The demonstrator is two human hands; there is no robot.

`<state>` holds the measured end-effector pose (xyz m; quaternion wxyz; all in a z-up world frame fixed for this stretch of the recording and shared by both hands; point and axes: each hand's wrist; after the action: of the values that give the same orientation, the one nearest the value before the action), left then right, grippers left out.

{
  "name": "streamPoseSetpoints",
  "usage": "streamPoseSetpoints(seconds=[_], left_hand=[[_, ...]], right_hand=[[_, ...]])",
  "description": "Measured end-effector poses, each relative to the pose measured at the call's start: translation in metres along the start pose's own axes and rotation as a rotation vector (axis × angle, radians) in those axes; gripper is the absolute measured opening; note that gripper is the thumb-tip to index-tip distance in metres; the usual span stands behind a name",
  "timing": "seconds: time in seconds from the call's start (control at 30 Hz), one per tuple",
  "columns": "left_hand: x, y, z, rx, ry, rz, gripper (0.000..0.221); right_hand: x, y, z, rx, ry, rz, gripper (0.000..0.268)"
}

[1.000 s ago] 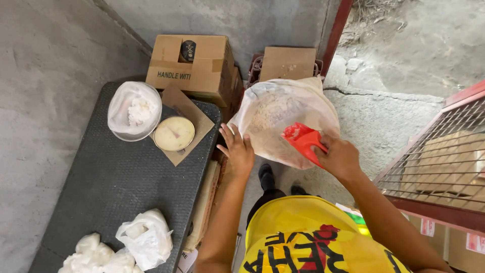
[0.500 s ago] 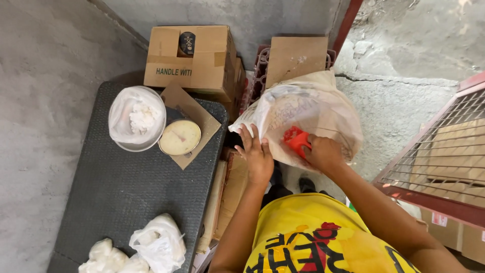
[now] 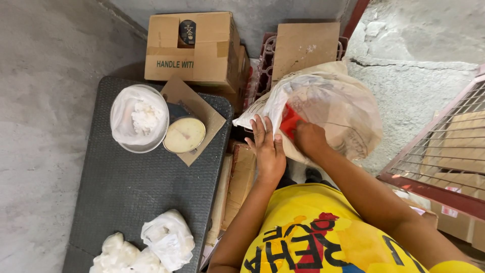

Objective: Scooping white powder from a large sack into small plastic bags, weighing them on a scale, and tying them shut.

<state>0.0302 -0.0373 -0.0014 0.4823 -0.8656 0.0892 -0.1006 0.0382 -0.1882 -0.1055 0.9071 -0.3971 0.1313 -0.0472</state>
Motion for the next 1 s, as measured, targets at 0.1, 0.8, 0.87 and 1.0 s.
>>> streamPoseSetpoints(seconds=[0.1, 0.8, 0.87, 1.0], left_hand=[[0.006, -0.006, 0.002, 0.033, 0.005, 0.023, 0.056], [-0.025, 0.029, 0.036, -0.138, -0.171, 0.011, 0.067], [-0.03, 0.028, 0.032, -0.177, -0.19, -0.028, 0.067], [-0.045, 0.023, 0.023, -0.29, -0.162, -0.183, 0.065]], right_hand=[[0.013, 0.008, 0.001, 0.018, -0.019, -0.005, 0.023], [-0.153, -0.128, -0.02, 0.247, -0.21, -0.221, 0.031], [-0.164, -0.149, -0.006, 0.218, -0.154, -0.178, 0.031], [-0.179, -0.174, 0.009, 0.205, -0.146, -0.114, 0.032]])
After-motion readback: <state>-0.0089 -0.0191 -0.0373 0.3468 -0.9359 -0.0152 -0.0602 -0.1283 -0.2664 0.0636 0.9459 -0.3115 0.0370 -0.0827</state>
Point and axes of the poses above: each hand's wrist, its own x-axis towards the middle knuckle, its own y-axis out of the palm, z = x × y, and after that the axes turned 12 degrees about x, right-handed
